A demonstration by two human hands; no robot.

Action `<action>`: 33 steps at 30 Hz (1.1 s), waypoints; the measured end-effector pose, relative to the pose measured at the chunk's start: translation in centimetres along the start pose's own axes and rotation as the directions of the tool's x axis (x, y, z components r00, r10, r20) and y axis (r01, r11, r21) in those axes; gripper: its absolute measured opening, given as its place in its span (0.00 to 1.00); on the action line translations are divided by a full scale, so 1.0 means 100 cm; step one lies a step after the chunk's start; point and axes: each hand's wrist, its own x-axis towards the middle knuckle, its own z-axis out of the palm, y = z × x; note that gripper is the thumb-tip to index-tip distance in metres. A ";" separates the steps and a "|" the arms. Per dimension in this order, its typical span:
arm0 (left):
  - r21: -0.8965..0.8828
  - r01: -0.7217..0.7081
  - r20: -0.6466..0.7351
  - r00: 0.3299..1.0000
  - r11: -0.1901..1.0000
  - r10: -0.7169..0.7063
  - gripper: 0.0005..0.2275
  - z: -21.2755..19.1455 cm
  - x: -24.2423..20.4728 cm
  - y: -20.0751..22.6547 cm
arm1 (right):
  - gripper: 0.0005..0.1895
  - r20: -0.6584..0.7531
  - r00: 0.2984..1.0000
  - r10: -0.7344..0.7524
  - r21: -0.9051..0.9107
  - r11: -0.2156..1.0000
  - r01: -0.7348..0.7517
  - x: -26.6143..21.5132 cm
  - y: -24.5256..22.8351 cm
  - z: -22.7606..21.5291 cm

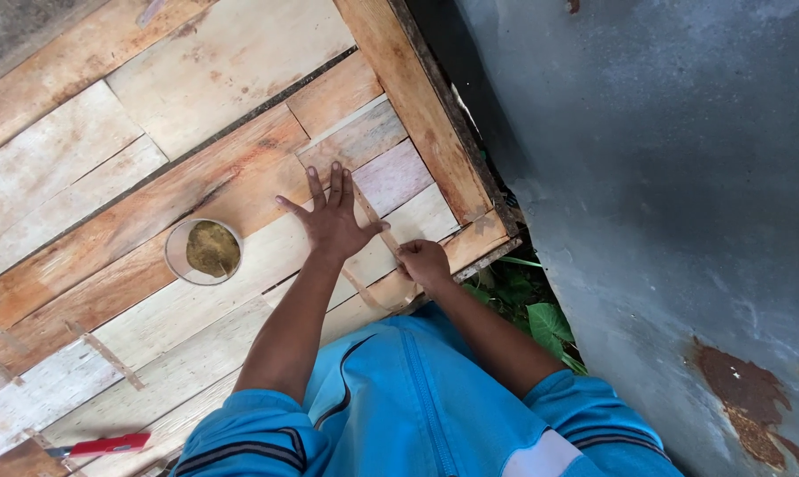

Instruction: Applying glue to thin wood veneer strips and placing them onto a wooden surface to create a decorative or functional panel.

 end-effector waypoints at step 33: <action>-0.119 -0.058 -0.098 0.994 0.991 0.046 0.55 0.041 0.026 -0.013 | 0.10 0.154 0.981 0.115 0.161 0.977 -0.139 -0.019 -0.028 -0.006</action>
